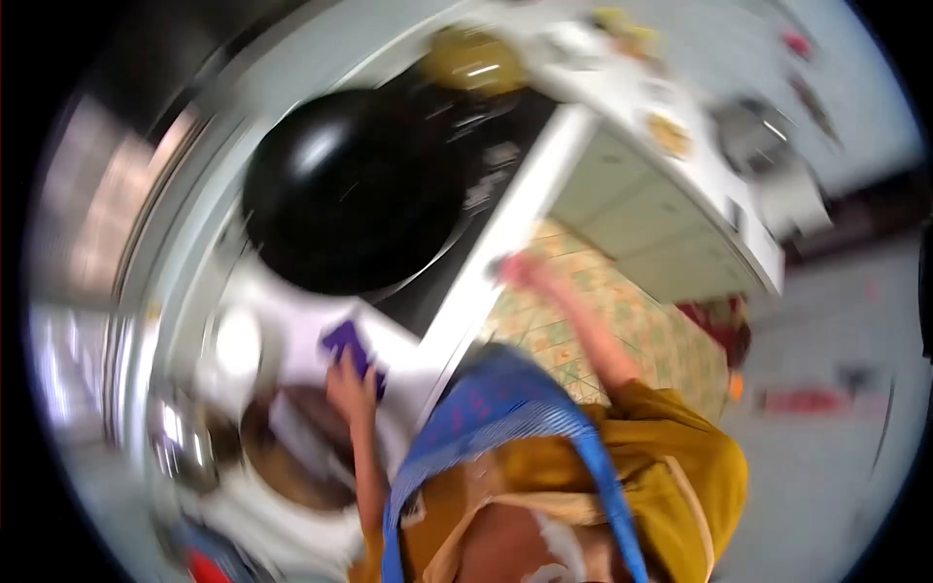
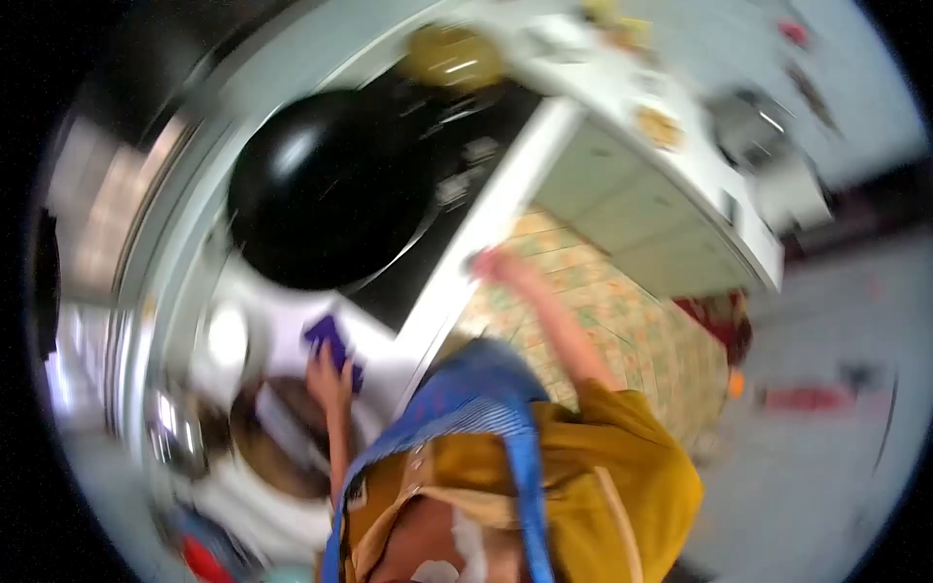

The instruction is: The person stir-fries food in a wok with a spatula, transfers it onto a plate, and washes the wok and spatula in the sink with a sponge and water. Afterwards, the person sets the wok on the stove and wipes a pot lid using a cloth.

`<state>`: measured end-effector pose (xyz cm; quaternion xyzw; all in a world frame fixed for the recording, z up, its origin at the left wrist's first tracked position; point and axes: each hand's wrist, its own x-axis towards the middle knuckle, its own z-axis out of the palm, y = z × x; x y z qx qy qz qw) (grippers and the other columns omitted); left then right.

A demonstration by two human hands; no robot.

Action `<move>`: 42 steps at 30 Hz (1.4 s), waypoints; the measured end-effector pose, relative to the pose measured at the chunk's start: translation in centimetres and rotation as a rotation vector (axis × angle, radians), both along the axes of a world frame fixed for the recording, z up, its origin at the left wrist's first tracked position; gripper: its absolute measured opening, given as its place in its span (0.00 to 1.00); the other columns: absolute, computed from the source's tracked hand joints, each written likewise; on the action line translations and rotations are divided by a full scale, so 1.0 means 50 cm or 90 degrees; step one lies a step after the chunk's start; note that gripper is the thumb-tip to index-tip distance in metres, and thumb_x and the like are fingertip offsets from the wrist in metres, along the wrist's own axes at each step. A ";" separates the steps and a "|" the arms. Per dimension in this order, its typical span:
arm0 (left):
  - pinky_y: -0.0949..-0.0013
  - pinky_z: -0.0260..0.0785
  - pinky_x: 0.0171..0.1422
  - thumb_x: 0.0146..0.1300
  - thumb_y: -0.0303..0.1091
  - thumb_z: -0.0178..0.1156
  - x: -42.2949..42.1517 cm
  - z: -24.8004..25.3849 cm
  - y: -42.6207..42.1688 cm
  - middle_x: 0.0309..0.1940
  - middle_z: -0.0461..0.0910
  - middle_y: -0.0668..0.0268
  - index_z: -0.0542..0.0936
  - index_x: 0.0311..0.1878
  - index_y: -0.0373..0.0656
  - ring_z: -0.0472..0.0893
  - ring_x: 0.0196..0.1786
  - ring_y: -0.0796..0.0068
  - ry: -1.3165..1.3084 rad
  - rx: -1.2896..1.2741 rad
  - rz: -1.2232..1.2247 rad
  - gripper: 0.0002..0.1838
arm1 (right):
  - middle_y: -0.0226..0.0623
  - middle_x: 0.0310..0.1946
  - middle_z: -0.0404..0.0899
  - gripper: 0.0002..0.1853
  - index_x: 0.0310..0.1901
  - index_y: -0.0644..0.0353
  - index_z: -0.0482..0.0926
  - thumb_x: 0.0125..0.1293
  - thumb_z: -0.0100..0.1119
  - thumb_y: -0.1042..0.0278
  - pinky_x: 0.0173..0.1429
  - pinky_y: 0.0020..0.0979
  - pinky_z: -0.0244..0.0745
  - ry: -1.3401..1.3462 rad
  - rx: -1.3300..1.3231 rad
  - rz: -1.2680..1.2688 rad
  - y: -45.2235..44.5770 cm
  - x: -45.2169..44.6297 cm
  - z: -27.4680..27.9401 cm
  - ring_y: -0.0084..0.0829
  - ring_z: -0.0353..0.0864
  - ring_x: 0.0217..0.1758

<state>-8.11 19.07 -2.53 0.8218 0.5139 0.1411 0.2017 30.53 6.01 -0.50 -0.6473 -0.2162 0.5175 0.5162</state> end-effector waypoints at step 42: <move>0.64 0.73 0.46 0.59 0.33 0.52 0.643 0.294 -0.407 0.43 0.75 0.57 0.68 0.52 0.37 0.78 0.42 0.67 -0.613 -1.174 -0.185 0.18 | 0.45 0.62 0.58 0.38 0.66 0.60 0.49 0.61 0.48 0.45 0.65 0.36 0.53 -0.139 0.280 0.092 -0.442 0.262 0.256 0.38 0.58 0.65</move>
